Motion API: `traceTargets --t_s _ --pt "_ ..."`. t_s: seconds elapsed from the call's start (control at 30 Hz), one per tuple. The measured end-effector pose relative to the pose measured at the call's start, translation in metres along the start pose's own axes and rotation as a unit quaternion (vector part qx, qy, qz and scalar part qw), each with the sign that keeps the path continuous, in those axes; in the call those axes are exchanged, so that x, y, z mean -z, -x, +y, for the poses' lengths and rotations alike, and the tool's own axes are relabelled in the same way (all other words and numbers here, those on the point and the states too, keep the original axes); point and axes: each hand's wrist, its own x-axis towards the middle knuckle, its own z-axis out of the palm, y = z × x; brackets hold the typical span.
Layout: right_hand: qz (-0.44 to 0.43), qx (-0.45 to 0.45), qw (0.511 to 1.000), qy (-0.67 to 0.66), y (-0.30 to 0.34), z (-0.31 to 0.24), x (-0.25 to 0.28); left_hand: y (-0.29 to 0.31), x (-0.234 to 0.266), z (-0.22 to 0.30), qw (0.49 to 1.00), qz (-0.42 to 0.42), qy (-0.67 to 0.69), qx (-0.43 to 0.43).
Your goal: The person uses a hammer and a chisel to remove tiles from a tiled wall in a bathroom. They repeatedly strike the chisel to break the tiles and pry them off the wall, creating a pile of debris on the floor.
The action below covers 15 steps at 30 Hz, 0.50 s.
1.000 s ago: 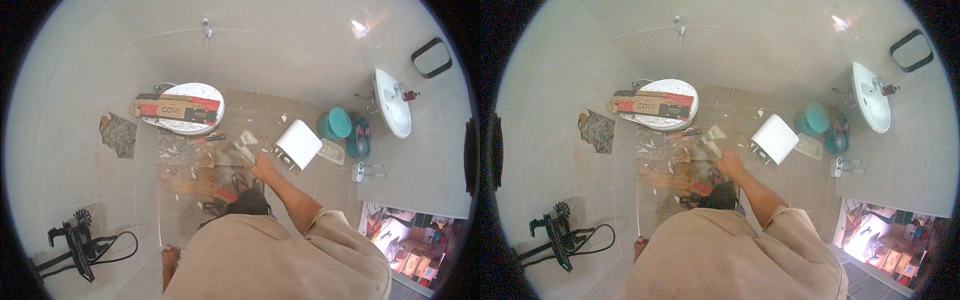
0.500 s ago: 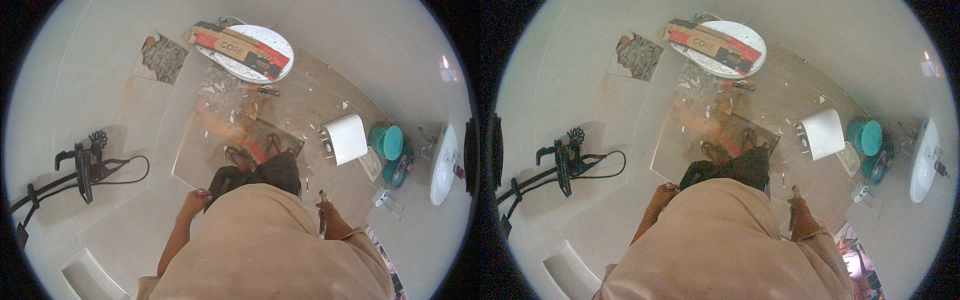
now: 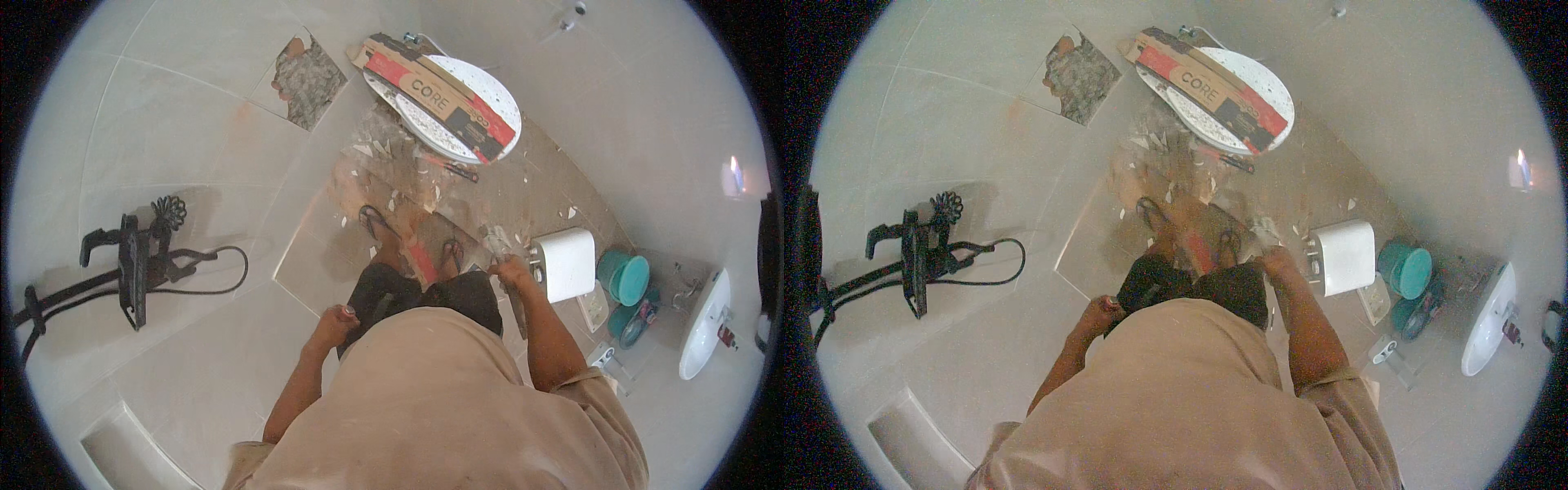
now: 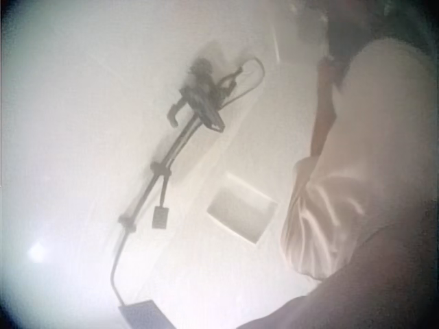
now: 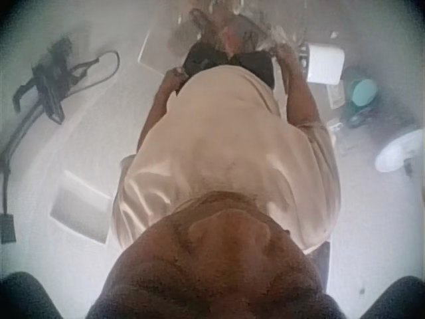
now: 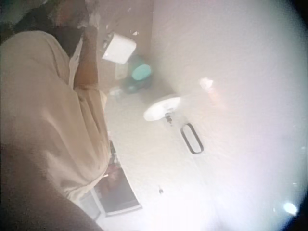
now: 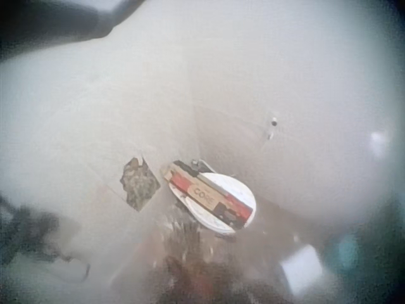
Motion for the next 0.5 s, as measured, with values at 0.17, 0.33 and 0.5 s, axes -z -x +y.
traceTargets --t_s 0.17,0.33,0.5 --pt "0.001 0.174 0.961 0.216 0.039 -0.125 -0.023 -0.052 0.054 0.013 0.997 -0.064 0.014 0.033" --pt "-0.060 0.141 0.928 0.341 0.019 -0.132 -0.083 -0.084 0.133 0.043 0.995 -0.085 -0.053 0.012" --pt "-0.053 0.074 0.929 0.359 0.031 -0.184 -0.108 -0.111 0.177 0.042 0.979 -0.155 0.074 0.110"
